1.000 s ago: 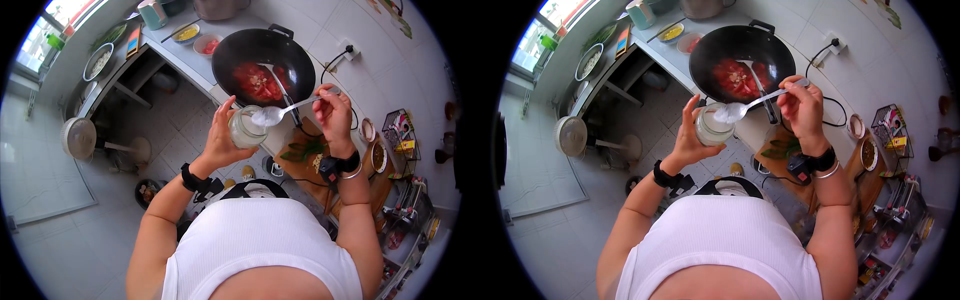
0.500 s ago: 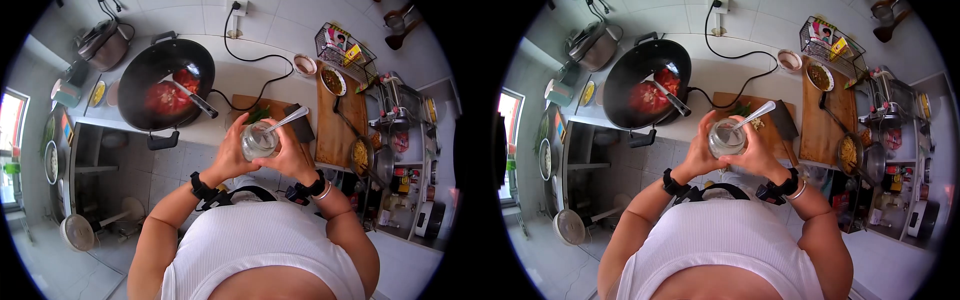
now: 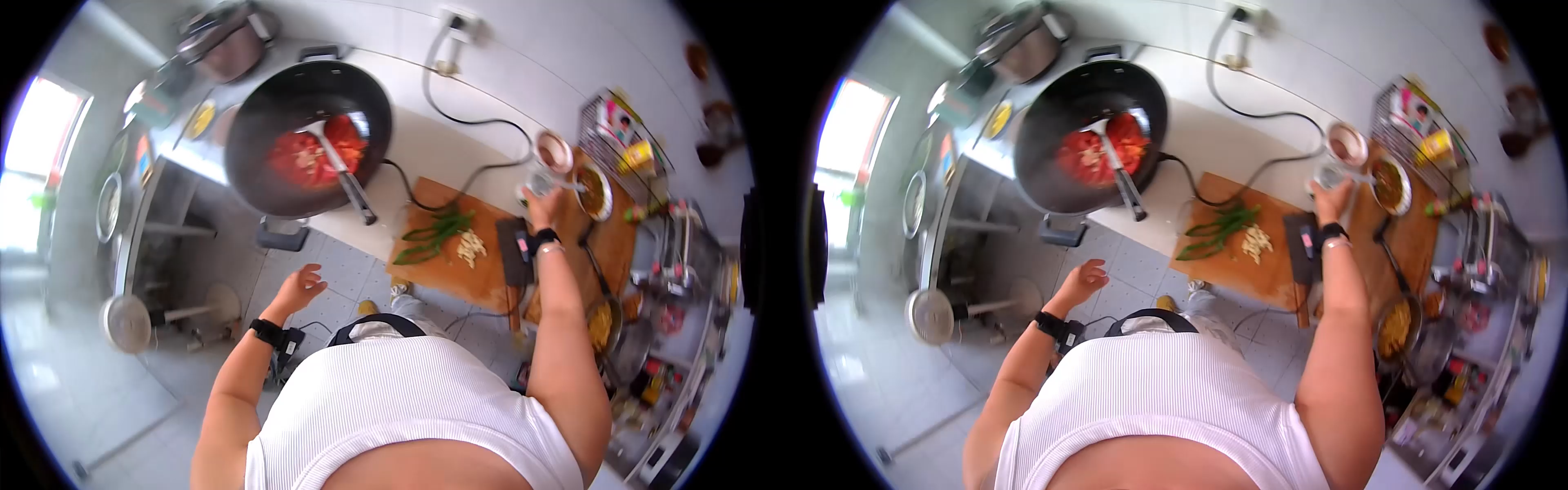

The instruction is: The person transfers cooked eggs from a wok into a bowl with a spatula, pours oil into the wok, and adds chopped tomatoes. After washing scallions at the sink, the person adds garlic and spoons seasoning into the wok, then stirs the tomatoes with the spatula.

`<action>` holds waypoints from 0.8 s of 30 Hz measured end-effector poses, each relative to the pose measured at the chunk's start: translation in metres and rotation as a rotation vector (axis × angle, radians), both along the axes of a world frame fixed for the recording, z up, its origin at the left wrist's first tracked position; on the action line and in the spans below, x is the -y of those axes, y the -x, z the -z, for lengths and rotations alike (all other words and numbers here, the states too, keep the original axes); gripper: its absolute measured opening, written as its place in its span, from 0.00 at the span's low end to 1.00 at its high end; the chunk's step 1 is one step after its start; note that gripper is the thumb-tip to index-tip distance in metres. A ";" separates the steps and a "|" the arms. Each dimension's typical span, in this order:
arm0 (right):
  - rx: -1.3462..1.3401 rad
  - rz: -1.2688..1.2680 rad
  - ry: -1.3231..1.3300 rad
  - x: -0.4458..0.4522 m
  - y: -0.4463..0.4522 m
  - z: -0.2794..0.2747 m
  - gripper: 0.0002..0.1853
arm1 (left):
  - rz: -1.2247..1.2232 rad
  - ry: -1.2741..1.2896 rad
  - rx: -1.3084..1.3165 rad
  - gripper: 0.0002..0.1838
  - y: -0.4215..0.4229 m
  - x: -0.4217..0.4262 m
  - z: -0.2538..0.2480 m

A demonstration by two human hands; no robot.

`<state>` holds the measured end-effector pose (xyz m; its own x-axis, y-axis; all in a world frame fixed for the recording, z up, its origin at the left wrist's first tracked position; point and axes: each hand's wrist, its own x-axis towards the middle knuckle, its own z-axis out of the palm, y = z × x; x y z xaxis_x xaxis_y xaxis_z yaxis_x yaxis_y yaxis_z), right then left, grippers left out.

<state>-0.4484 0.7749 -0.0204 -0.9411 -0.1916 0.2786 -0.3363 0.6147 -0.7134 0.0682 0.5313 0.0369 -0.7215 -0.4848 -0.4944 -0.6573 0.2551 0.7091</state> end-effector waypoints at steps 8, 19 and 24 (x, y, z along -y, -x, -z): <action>0.537 -0.085 -0.020 -0.008 -0.003 -0.024 0.48 | -0.425 -0.095 -0.073 0.20 -0.076 0.015 -0.002; 0.236 -0.954 -0.221 0.169 -0.272 -0.178 0.34 | -0.537 -0.292 -0.281 0.17 -0.067 0.167 0.007; -0.239 -0.690 -0.749 0.215 -0.300 -0.184 0.22 | -0.418 -0.377 -0.327 0.16 -0.058 0.252 0.028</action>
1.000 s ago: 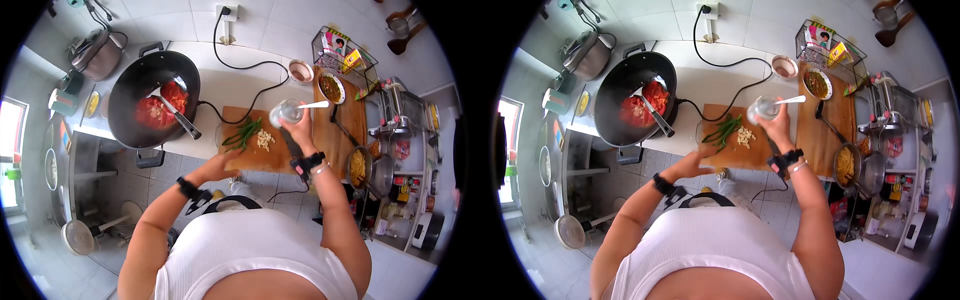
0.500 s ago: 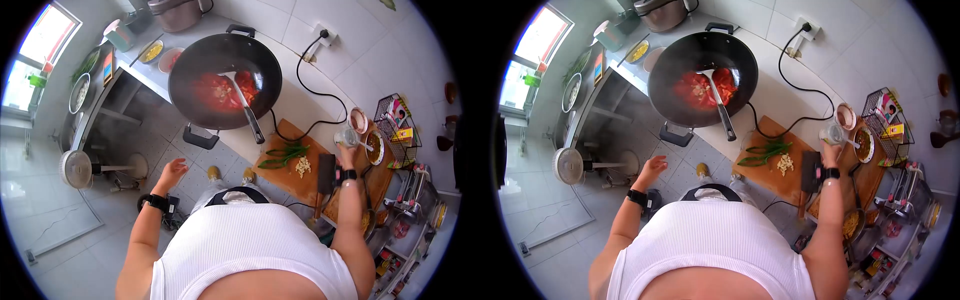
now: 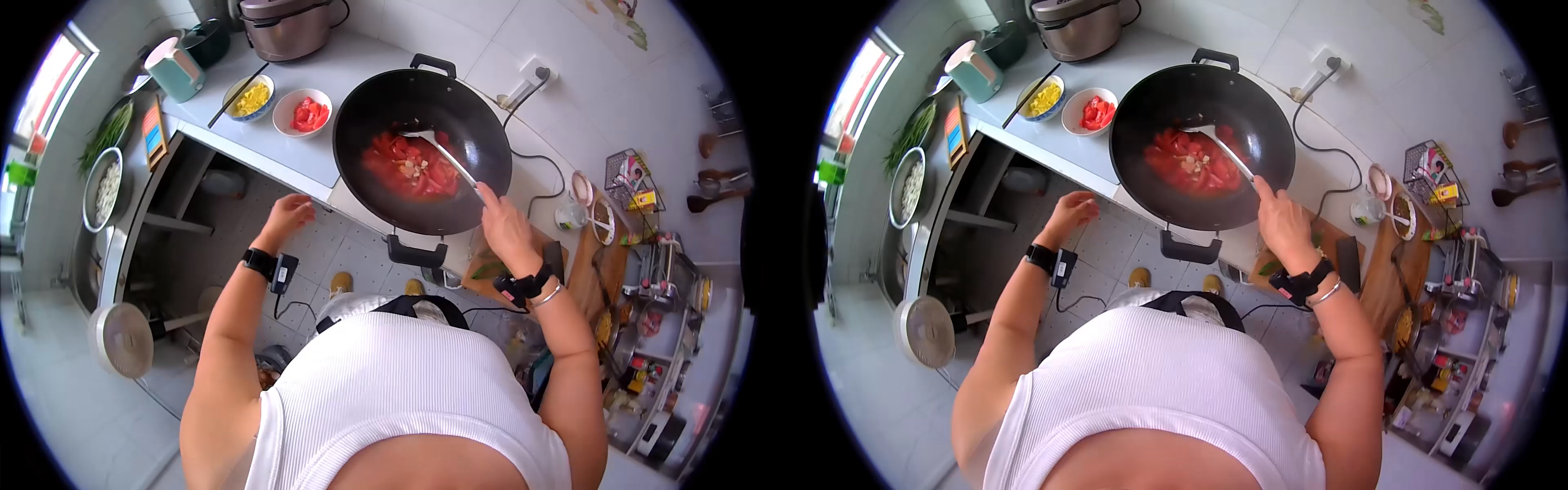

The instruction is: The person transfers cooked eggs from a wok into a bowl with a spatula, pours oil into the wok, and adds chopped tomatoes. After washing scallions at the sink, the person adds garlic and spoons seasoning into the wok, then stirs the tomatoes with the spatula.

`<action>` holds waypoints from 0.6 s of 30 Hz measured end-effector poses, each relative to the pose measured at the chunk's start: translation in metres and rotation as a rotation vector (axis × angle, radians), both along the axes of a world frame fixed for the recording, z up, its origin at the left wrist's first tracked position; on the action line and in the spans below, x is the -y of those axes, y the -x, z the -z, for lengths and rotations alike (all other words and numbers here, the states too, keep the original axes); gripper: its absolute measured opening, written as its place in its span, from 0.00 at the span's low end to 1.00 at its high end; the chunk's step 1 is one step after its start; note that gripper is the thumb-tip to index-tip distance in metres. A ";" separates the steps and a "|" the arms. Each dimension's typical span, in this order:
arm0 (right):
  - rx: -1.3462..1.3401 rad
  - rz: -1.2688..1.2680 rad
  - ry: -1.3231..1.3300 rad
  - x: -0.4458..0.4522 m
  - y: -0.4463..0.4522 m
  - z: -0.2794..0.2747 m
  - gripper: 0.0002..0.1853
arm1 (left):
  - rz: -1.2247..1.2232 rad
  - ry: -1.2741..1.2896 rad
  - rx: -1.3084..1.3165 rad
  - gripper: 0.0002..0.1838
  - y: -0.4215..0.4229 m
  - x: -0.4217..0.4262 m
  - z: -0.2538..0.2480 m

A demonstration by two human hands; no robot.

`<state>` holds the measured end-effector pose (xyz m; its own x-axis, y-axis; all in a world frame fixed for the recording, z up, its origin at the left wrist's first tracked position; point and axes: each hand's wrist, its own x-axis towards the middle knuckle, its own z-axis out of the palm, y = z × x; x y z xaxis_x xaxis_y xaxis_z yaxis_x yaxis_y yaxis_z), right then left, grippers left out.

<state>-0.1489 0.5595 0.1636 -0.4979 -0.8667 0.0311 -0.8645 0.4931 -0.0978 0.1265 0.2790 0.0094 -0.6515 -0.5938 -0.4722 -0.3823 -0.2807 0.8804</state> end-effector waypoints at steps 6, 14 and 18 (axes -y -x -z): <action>-0.100 0.039 -0.137 -0.018 -0.050 -0.087 0.20 | -0.302 -0.374 -0.164 0.34 0.040 0.093 0.020; -0.023 0.124 -0.265 -0.023 -0.097 -0.102 0.21 | -0.568 -0.940 -0.440 0.31 0.089 0.146 0.053; -0.142 0.126 -0.162 0.010 -0.085 -0.054 0.20 | -0.448 -0.810 -0.489 0.28 0.092 0.142 0.059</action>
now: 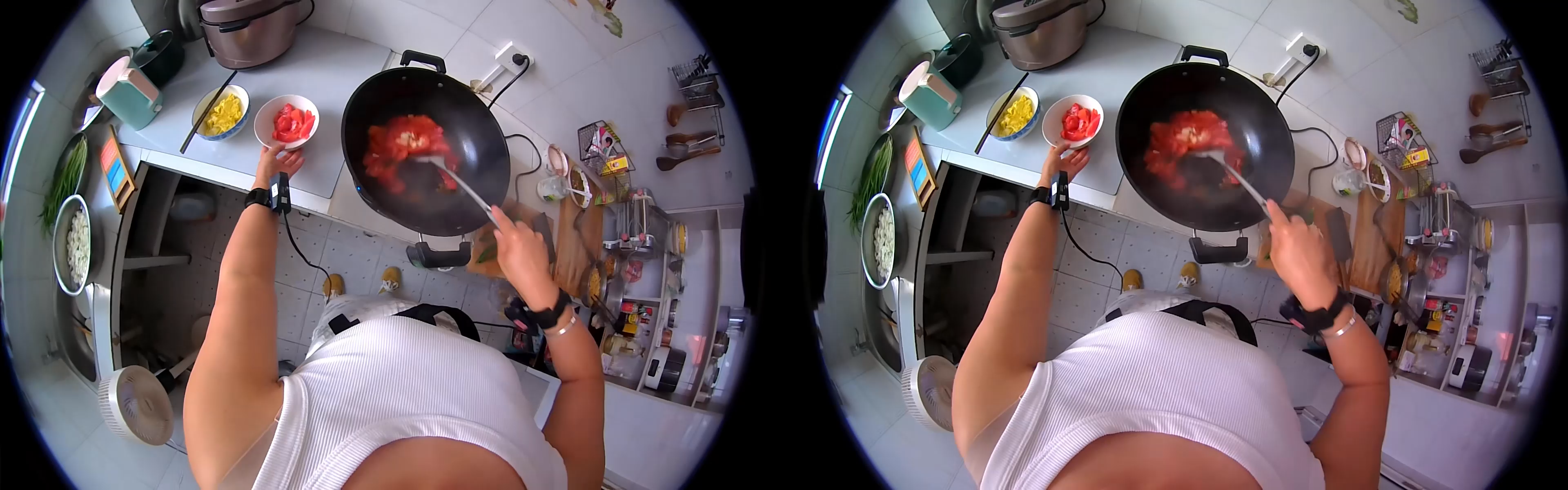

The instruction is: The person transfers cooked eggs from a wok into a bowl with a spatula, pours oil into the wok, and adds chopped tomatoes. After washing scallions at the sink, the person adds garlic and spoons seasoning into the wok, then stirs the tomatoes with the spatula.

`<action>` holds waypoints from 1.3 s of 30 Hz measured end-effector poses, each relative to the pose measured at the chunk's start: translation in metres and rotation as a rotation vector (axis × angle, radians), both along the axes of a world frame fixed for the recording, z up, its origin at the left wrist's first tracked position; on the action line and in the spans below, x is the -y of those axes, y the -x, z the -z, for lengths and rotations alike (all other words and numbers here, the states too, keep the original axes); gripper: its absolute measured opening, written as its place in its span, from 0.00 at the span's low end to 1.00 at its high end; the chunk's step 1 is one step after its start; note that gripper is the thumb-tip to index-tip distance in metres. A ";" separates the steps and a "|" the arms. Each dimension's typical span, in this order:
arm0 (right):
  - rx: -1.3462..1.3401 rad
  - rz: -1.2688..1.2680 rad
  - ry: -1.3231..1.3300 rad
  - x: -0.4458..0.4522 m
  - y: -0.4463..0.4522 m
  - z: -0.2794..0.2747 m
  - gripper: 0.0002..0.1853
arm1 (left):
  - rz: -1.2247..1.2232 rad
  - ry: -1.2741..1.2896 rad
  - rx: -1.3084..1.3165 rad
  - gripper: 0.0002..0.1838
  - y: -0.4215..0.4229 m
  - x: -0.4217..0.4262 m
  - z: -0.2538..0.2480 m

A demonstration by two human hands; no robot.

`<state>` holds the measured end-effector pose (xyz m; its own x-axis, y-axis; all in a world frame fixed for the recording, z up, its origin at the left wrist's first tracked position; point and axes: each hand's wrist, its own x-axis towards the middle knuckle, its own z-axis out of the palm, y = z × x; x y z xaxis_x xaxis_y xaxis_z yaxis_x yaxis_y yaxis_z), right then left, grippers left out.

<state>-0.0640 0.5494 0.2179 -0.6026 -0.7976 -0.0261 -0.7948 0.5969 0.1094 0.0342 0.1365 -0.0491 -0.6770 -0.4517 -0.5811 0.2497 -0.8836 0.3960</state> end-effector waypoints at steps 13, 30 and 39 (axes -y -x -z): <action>0.230 0.027 0.029 -0.015 -0.002 -0.073 0.19 | 0.102 -0.009 -0.115 0.31 -0.003 0.018 0.029; 0.020 0.117 -0.033 -0.018 0.051 -0.060 0.14 | 0.049 -0.041 -0.113 0.28 -0.067 0.000 -0.001; 1.172 0.715 0.002 -0.003 0.181 -0.050 0.08 | 0.029 -0.007 -0.094 0.21 -0.136 -0.030 -0.013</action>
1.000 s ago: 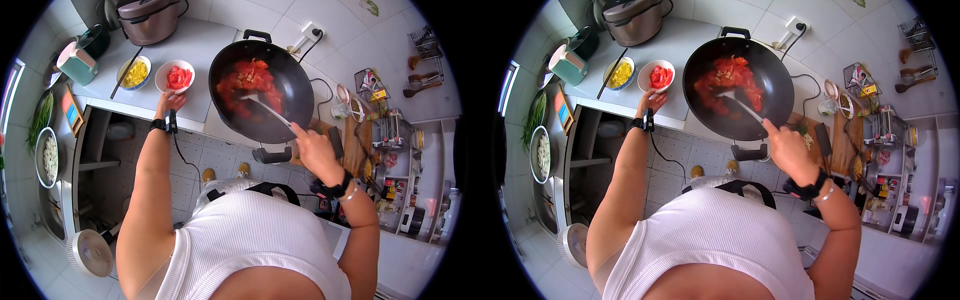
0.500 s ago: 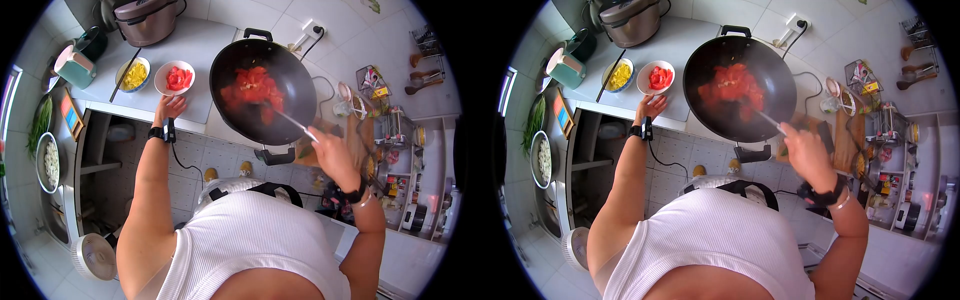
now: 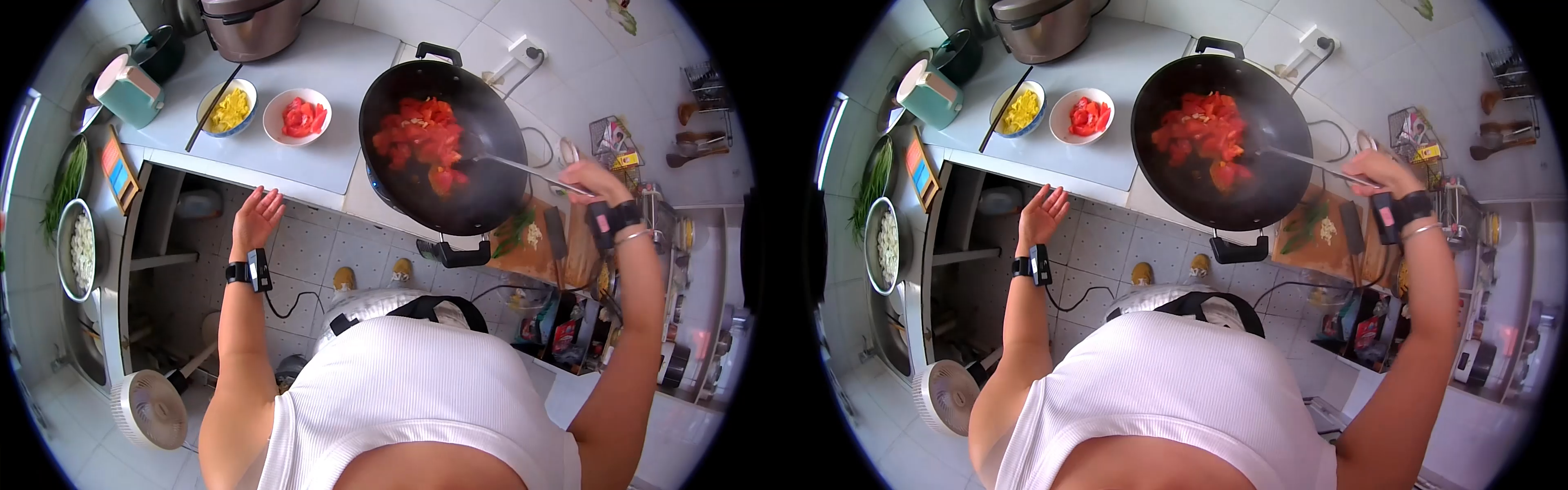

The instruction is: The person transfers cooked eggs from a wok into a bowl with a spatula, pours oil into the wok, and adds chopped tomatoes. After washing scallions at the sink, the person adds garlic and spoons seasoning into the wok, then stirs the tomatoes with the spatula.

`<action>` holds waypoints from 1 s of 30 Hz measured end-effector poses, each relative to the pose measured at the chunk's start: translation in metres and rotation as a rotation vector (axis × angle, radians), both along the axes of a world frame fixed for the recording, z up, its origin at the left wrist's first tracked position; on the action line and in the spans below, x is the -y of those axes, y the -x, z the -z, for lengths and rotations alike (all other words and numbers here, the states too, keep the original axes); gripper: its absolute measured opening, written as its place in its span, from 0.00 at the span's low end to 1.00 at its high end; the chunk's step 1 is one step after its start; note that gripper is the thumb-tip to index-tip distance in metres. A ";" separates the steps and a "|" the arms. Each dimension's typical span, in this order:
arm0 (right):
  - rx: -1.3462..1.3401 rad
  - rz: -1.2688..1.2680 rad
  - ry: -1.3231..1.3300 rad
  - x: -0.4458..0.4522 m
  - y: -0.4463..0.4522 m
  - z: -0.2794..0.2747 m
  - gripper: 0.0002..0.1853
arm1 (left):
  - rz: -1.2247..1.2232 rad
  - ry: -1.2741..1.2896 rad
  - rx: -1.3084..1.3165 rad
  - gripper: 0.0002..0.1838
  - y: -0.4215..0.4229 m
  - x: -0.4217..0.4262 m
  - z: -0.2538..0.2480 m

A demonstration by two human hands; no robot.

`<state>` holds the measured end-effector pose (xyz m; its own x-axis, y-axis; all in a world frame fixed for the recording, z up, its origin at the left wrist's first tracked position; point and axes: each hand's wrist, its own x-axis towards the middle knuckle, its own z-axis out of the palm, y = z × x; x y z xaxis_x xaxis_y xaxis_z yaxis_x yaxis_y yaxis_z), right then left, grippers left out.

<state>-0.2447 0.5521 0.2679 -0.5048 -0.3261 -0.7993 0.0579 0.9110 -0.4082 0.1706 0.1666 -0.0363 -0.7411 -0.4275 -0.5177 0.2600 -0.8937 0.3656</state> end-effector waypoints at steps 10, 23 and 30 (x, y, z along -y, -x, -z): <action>-1.006 -0.631 0.315 0.024 -0.119 0.013 0.13 | -0.084 0.041 0.100 0.20 -0.044 -0.019 -0.002; 0.085 0.010 -0.051 0.001 -0.010 0.005 0.06 | -0.136 0.050 0.124 0.19 -0.049 -0.042 -0.006; -0.254 -0.102 0.408 0.015 -0.086 0.059 0.14 | -0.122 0.089 0.114 0.20 -0.044 -0.050 -0.009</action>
<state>-0.1592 0.5370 0.2088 -0.6161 -0.6450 -0.4522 -0.1709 0.6698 -0.7226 0.2143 0.2162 -0.0278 -0.6197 -0.5588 -0.5511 0.3174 -0.8207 0.4751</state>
